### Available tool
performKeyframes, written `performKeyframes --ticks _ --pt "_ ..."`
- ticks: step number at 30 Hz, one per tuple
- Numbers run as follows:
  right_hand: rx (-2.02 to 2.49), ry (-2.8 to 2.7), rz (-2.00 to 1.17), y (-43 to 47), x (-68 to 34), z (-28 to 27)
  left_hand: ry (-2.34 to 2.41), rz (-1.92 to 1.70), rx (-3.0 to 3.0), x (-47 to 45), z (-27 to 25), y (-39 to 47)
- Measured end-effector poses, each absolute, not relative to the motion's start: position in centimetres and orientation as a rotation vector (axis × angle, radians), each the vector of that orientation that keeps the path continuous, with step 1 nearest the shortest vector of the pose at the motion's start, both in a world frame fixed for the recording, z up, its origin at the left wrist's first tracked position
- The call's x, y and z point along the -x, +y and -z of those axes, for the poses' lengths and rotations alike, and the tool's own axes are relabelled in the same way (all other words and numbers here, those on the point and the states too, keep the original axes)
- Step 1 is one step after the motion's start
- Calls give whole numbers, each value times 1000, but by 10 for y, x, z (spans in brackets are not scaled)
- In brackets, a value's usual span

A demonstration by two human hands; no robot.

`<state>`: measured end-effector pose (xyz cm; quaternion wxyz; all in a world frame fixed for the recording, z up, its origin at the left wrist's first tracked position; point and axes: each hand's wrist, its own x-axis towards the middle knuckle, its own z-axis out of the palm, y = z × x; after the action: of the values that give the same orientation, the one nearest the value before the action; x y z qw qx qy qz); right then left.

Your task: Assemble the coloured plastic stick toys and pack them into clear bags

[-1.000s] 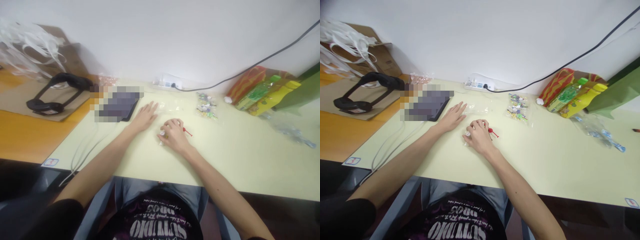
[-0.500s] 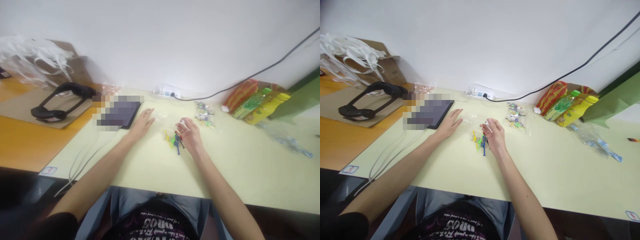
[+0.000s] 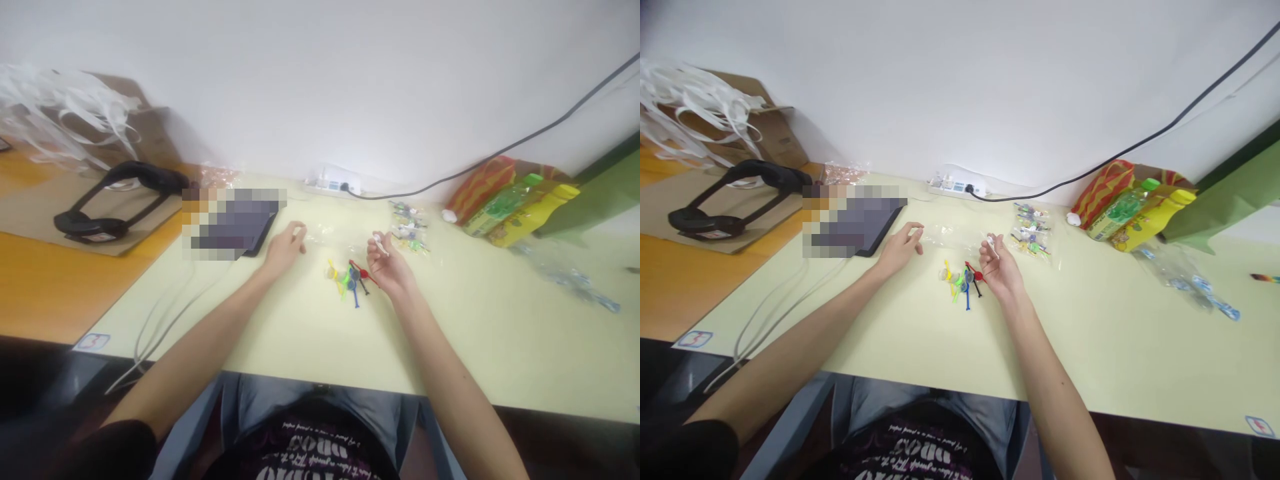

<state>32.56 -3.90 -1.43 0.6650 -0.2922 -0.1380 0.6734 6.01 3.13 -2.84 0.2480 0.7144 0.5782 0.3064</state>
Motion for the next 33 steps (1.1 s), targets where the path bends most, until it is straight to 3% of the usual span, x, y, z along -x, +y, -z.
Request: performKeyframes --ticks 15,33 --pt "1233 -1075 -1077 -25 -366 32 1533 -875 -1684 -66 28 46" --pt "1234 -1451 -961 -12 -361 43 1495 -967 -1685 -70 32 43"
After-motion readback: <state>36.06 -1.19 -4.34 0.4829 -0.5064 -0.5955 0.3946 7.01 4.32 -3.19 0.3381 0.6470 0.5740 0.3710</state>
